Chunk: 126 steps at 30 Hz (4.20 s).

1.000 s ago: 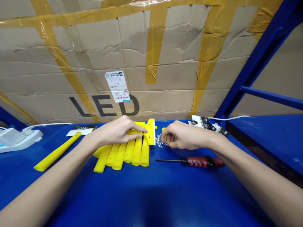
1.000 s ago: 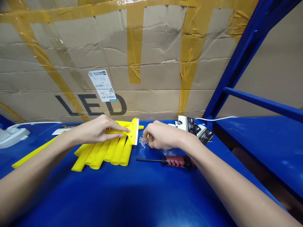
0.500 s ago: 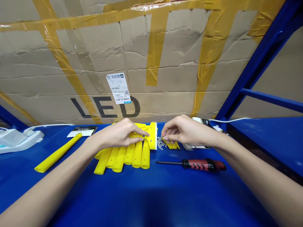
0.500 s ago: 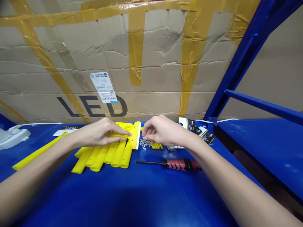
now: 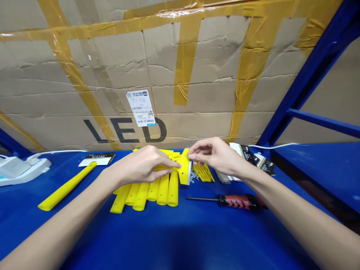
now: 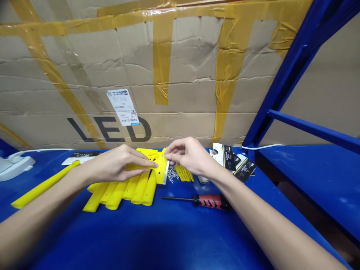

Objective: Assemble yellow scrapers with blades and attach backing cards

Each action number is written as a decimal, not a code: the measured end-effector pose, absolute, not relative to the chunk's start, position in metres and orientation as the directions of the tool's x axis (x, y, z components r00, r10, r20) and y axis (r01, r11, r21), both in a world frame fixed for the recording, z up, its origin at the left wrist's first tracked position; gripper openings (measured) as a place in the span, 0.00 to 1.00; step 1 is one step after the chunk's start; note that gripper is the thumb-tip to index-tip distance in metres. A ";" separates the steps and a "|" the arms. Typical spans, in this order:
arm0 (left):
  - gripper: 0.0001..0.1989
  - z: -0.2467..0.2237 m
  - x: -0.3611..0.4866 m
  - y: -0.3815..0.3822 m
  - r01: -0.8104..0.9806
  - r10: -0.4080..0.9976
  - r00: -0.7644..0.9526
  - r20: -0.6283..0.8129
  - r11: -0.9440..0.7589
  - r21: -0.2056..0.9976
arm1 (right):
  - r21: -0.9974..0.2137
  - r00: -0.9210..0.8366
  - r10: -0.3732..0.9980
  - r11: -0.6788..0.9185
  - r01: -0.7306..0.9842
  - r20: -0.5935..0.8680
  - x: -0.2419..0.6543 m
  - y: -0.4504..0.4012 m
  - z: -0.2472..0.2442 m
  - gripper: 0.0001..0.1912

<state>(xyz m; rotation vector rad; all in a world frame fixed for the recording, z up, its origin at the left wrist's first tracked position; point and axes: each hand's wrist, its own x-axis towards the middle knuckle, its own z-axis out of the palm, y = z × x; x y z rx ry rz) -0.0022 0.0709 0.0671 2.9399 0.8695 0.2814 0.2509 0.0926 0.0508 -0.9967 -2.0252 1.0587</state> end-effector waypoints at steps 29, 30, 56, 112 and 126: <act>0.15 0.067 -0.010 0.078 0.616 0.624 0.769 0.141 -0.782 0.096 | -0.285 -0.768 0.640 0.731 0.620 -0.028 0.249 0.086 0.033 0.06; 0.15 0.066 -0.010 0.078 0.616 0.624 0.769 0.139 -0.782 0.096 | -0.281 -0.769 0.639 0.732 0.621 -0.034 0.247 0.085 0.032 0.06; 0.16 0.068 -0.012 0.079 0.616 0.625 0.769 0.132 -0.780 0.109 | -0.300 -0.763 0.646 0.726 0.618 -0.010 0.244 0.082 0.032 0.09; 0.15 0.074 -0.006 0.070 0.564 0.619 0.773 0.141 -0.772 0.293 | 0.081 -0.815 0.417 0.870 0.485 0.402 0.247 0.079 0.044 0.09; 0.15 0.074 -0.009 0.073 0.630 0.666 0.745 0.030 -0.718 0.295 | -0.462 -0.650 0.629 0.769 0.442 0.426 0.254 0.084 0.050 0.06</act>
